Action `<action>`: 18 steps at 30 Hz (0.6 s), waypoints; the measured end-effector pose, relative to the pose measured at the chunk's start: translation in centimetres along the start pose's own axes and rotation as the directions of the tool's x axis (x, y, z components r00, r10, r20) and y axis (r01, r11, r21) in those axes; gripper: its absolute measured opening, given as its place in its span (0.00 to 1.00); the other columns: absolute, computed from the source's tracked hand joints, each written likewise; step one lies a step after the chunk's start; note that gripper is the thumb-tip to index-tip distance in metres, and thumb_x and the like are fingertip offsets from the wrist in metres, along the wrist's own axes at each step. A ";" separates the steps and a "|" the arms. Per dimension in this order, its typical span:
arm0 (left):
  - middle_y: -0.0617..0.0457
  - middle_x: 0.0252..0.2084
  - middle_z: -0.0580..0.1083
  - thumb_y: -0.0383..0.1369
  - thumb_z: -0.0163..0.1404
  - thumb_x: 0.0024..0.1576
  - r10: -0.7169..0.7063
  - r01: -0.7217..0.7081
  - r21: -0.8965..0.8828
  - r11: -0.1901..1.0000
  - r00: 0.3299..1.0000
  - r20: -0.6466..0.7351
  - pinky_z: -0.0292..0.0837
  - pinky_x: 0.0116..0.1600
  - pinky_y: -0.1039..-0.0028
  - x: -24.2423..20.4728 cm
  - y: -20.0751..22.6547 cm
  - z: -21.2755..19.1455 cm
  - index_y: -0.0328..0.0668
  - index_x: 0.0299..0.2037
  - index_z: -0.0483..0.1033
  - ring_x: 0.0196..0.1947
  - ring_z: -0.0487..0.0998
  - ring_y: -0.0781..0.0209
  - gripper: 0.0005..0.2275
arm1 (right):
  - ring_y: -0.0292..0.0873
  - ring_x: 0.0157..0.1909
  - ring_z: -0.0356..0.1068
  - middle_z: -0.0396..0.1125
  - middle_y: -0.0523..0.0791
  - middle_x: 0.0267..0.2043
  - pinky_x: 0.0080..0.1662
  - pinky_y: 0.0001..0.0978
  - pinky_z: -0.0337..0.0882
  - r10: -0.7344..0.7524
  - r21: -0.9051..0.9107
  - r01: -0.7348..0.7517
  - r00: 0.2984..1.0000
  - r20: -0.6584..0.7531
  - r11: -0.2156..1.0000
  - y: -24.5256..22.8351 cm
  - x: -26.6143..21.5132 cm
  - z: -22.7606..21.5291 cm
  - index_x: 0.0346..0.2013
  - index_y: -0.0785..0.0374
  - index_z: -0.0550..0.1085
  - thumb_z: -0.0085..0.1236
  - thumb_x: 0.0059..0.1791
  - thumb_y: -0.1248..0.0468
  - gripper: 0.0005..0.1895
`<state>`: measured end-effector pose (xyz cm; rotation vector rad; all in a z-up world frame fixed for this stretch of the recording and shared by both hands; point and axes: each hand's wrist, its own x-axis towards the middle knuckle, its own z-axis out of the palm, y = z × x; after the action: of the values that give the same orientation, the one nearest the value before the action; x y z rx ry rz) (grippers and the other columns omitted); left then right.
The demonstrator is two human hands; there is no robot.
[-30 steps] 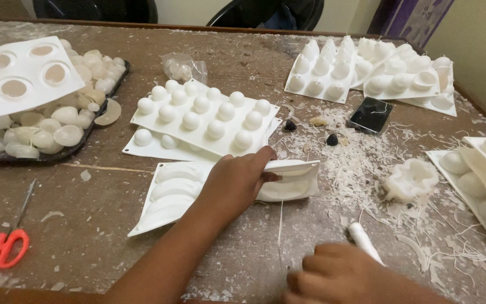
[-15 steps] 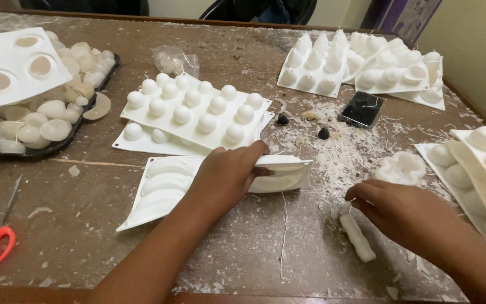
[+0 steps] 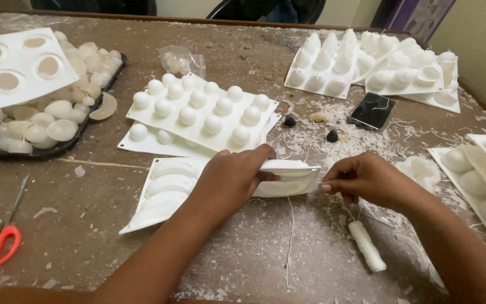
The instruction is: The person threads a needle with white thread and inserts it into the wick of a white crescent-shaped candle in a plastic mold. They pull the thread through the candle, cut the excess with scissors, and repeat the process for another candle in the same mold.
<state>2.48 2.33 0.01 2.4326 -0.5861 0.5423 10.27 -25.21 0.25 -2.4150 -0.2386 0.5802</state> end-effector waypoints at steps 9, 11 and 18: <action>0.47 0.36 0.81 0.34 0.55 0.58 -0.157 0.156 0.025 0.987 0.987 0.045 0.74 0.40 0.57 0.6 0.0 -0.2 0.47 0.48 0.71 0.38 0.82 0.45 0.11 | 0.43 0.25 0.66 0.74 0.51 0.27 0.29 0.35 0.69 0.099 0.028 -0.095 0.959 -0.264 0.995 1.6 -0.9 -3.1 0.41 0.64 0.82 0.61 0.51 0.54 0.15; 0.47 0.36 0.81 0.33 0.55 0.57 -0.145 0.145 -0.008 0.989 0.989 0.018 0.74 0.39 0.57 0.6 0.0 -0.2 0.47 0.49 0.71 0.38 0.82 0.45 0.12 | 0.42 0.26 0.68 0.75 0.50 0.28 0.29 0.34 0.70 0.082 0.085 -0.059 0.955 -0.286 0.995 2.3 -1.0 -4.1 0.40 0.65 0.81 0.60 0.49 0.56 0.15; 0.45 0.35 0.80 0.32 0.55 0.57 -0.189 0.188 0.026 0.982 0.980 0.067 0.74 0.38 0.57 0.7 -0.1 -0.2 0.48 0.50 0.69 0.37 0.82 0.44 0.13 | 0.49 0.29 0.70 0.75 0.55 0.30 0.34 0.41 0.70 0.187 -0.016 -0.207 0.912 -0.364 0.978 4.5 -1.0 -5.8 0.42 0.66 0.82 0.61 0.50 0.56 0.16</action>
<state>3.03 2.29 0.43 2.5006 -0.3733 0.3890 12.19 -32.21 1.87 -2.5611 0.1503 0.2055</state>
